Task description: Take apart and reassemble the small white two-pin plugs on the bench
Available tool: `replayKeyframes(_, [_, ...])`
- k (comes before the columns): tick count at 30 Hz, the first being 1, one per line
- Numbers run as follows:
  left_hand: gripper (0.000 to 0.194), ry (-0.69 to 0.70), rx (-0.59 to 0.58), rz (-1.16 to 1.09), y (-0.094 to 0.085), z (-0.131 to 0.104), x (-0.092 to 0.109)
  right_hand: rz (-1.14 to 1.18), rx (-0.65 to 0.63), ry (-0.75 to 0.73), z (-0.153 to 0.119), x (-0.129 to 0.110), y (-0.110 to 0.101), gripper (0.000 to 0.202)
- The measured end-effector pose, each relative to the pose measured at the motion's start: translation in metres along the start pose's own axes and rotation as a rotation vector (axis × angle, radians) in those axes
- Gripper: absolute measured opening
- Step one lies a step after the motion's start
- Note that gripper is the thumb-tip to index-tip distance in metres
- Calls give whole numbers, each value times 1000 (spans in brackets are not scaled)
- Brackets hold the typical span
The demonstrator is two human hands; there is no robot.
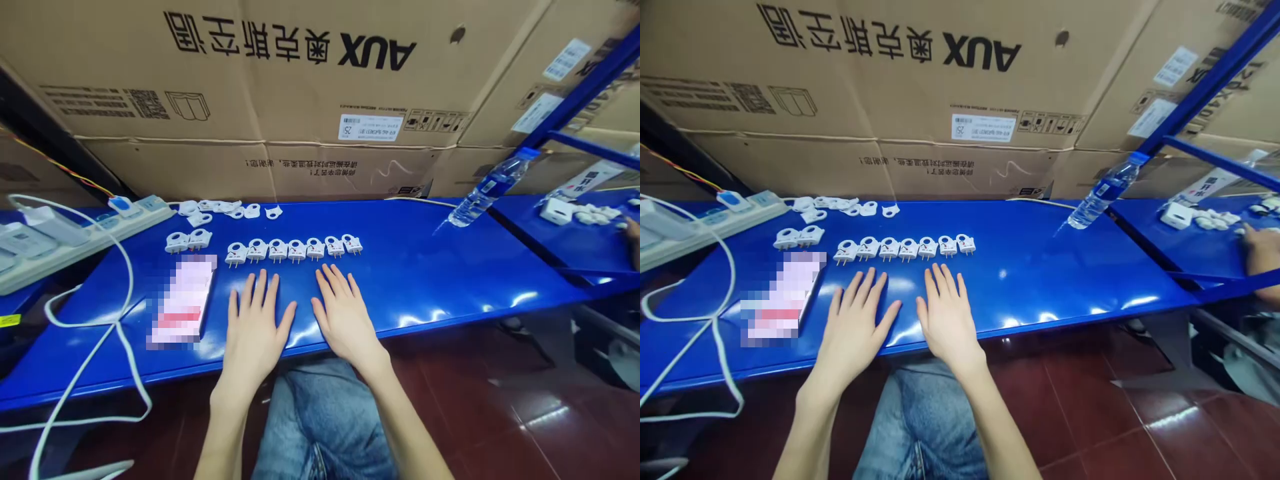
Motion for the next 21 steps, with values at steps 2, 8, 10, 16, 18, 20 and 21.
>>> replayKeyframes(2, [69, 11, -20, 23, 2, 0, -1, -12, -5, -11, 0, 1, 1, 56])
replayKeyframes(8, [70, 16, -45, 30, 4, -1, -2, -17, -26, -21, 0, 0, 1, 61])
replayKeyframes(10, [70, 6, -40, 19, 3, -1, -2, 1, -54, -5, 1, 1, 0, 67])
replayKeyframes(16, [65, -52, 8, -111, -4, -2, -2, 441, -15, 157, -7, 7, -10, 73])
replayKeyframes(18, [61, -107, 54, -217, -9, -1, -1, 706, 64, 268, -13, 7, -13, 69])
replayKeyframes(20, [58, -187, 143, -366, -16, 1, 2, 926, 97, 330, -18, 6, -12, 64])
replayKeyframes(21, [60, -221, 186, -464, -19, 3, 5, 1008, 90, 343, -19, 4, -11, 65])
Point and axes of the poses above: each hand's wrist, its own z-axis towards the middle knuckle, its own y-axis out of the palm, x = y × z, the point moved 3 cm from there along z, towards the middle knuckle, and after that the axes turned 15 degrees about y, right-handed, at the moved point
